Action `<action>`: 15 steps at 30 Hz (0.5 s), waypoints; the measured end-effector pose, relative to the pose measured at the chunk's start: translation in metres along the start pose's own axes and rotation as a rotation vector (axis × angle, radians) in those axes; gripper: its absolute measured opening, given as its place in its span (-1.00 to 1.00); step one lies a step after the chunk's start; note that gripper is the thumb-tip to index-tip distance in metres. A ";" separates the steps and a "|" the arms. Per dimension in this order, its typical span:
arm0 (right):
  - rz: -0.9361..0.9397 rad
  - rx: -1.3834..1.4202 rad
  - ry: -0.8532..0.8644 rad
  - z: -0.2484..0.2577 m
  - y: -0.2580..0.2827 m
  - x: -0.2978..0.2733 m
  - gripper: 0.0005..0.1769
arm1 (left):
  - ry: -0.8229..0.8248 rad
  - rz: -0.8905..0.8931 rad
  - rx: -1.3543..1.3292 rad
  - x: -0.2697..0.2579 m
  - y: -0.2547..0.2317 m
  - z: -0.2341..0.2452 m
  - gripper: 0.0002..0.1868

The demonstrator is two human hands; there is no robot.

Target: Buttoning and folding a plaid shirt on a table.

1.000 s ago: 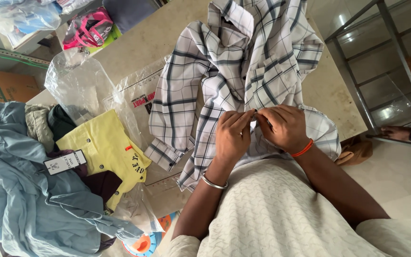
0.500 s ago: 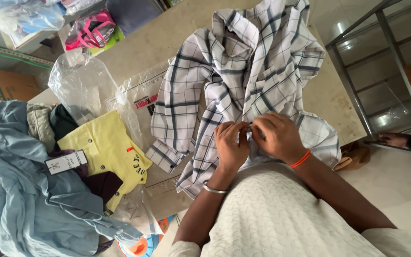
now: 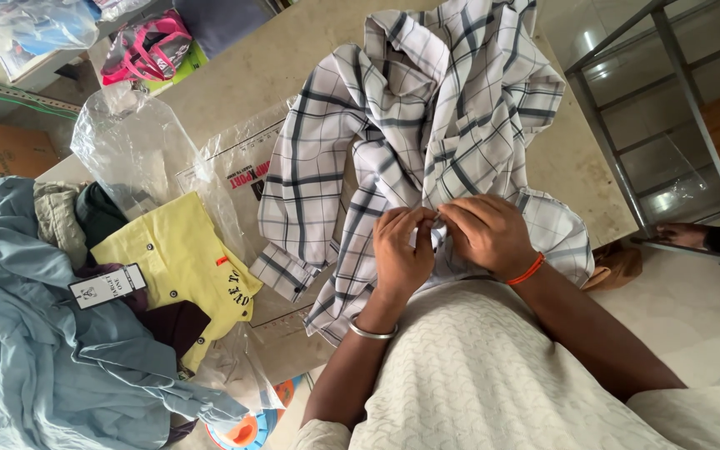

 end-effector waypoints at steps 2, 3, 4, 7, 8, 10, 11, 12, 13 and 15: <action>0.060 -0.019 -0.062 0.004 -0.001 -0.004 -0.79 | 0.076 0.132 -0.216 0.001 0.009 -0.003 -0.81; 0.059 -0.019 -0.061 0.006 -0.001 -0.002 -0.79 | 0.077 0.133 -0.216 0.005 0.008 0.000 -0.81; 0.113 -0.038 -0.087 0.010 0.001 -0.001 -0.81 | 0.126 0.148 -0.280 0.008 0.008 0.001 -0.76; 0.169 -0.048 -0.125 0.013 0.004 0.001 -0.83 | 0.206 0.094 -0.292 0.017 0.002 0.003 -0.68; 0.172 -0.041 -0.138 0.014 0.004 0.000 -0.84 | 0.237 0.025 -0.242 0.019 -0.003 0.004 -0.65; 0.142 -0.038 -0.153 0.012 0.001 -0.003 -0.85 | 0.240 -0.005 -0.189 0.021 -0.009 0.004 -0.67; 0.111 -0.035 -0.166 0.011 0.000 -0.006 -0.86 | 0.244 -0.031 -0.138 0.021 -0.012 0.004 -0.69; 0.111 -0.032 -0.166 0.012 0.001 -0.005 -0.86 | 0.244 -0.029 -0.137 0.018 -0.013 0.005 -0.69; 0.102 -0.041 -0.162 0.012 0.002 -0.004 -0.87 | 0.235 -0.047 -0.098 0.017 -0.014 0.006 -0.71; 0.094 -0.052 -0.161 0.015 0.003 0.000 -0.87 | 0.227 -0.068 -0.059 0.017 -0.010 0.008 -0.73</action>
Point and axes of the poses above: each hand's wrist, its own x-axis towards the middle knuckle, its own z-axis out of the back of the hand, y = z × x, the point moved 4 cm from there along x, towards the middle knuckle, and after that the axes turned 3 degrees about -z, right-handed, at the moved point
